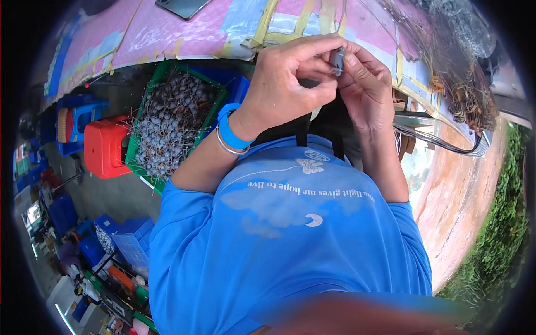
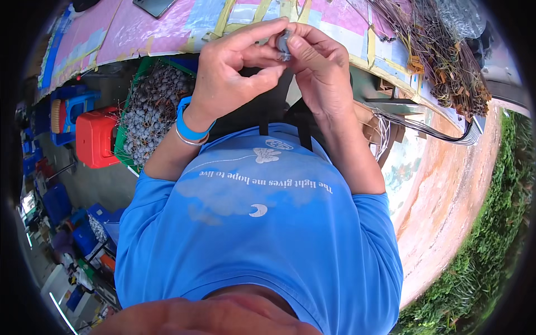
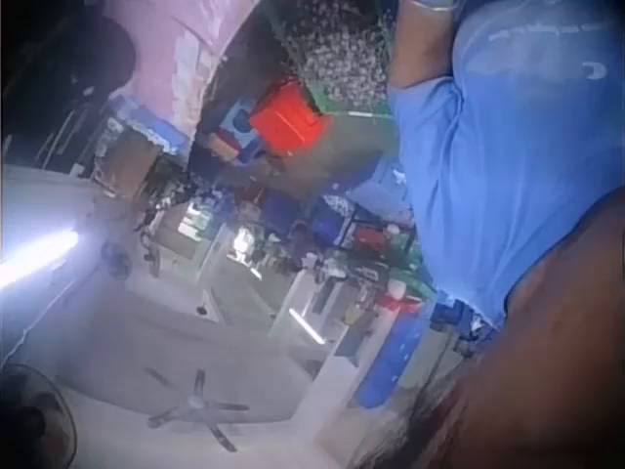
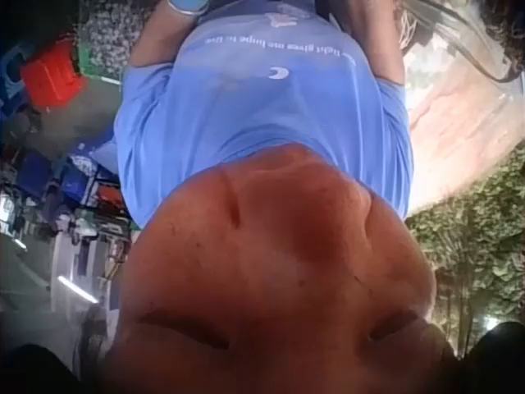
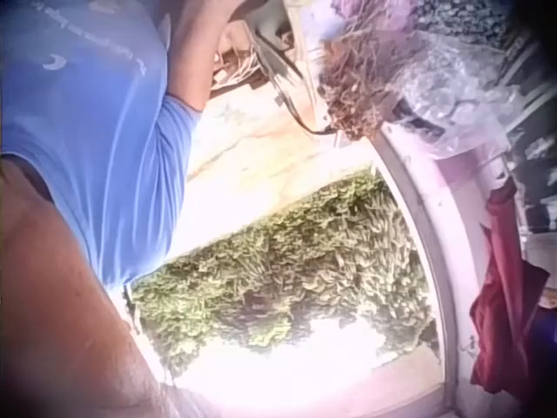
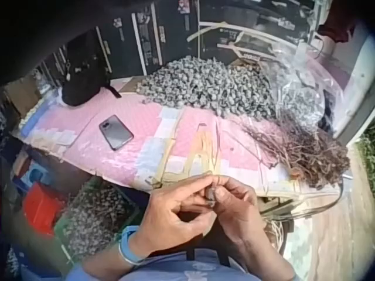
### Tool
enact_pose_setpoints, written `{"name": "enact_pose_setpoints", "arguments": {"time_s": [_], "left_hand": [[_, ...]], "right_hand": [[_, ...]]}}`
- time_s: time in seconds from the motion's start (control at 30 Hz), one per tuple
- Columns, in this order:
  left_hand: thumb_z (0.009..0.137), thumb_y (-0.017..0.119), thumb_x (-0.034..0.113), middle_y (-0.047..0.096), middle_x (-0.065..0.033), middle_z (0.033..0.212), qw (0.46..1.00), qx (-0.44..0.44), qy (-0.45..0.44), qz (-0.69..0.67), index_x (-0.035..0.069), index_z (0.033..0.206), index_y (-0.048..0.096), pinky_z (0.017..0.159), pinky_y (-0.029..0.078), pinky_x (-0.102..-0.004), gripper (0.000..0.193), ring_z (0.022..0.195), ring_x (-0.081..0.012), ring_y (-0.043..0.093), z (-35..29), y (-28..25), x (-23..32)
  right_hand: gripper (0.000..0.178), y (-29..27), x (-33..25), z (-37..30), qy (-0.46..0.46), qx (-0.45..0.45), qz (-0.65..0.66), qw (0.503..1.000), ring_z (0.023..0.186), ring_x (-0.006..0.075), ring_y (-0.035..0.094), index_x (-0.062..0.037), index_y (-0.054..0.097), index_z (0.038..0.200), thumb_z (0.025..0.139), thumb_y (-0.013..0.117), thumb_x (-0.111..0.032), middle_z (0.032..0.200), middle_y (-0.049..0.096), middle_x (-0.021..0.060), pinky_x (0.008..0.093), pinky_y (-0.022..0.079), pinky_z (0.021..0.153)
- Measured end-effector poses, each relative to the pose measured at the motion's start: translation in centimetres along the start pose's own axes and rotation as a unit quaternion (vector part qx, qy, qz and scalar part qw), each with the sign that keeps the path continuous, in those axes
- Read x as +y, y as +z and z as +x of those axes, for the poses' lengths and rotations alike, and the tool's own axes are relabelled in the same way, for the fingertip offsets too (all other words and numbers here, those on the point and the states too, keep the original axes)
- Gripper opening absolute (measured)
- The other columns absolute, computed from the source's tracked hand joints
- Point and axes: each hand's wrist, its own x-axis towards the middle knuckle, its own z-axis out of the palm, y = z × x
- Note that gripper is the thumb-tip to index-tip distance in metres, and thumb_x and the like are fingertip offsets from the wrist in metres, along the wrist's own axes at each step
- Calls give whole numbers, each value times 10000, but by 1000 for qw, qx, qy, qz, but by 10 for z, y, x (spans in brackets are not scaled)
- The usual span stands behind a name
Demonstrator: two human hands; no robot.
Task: Manually attaching small plastic and metal components onto a string at a workbench.
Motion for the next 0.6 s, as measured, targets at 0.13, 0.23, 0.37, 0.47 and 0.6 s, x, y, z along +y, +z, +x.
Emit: {"name": "enact_pose_setpoints", "arguments": {"time_s": [0.13,0.23,0.37,0.47,0.6], "left_hand": [[734,806,-10,732,-94,867,998,63,-21,2,18,1198,634,727,574,-244,496,825,-139,715,-1,3,1],[755,800,-14,723,-105,938,994,104,-40,13,-30,1098,658,705,580,-243,371,821,-140,710,-10,0,-7],[739,796,-1,720,-106,956,984,159,56,47,-33,891,695,645,585,-250,185,711,-165,718,-20,-14,-3],[735,808,12,720,-105,946,984,149,35,86,-26,904,701,627,579,-244,203,709,-152,714,-34,-29,7],[742,813,25,721,-103,936,981,155,-35,110,-12,905,708,601,565,-232,197,694,-134,706,-60,-48,16]], "right_hand": [[262,-1,7,0,-61,64,-56,995,915,169,649,42,606,1142,940,640,-121,1022,672,104,288,517,836],[207,3,6,2,-107,90,-115,983,922,176,663,31,633,1106,950,624,-106,1021,681,104,297,538,854],[121,9,4,8,-143,92,-144,975,804,148,677,9,696,942,920,672,-107,891,703,74,287,548,812],[110,18,8,10,-114,52,-133,983,813,143,670,9,690,947,925,657,-93,889,698,72,279,541,810],[91,34,23,11,-54,-2,-185,981,824,135,655,7,666,922,933,628,-75,882,681,63,271,526,805]]}}
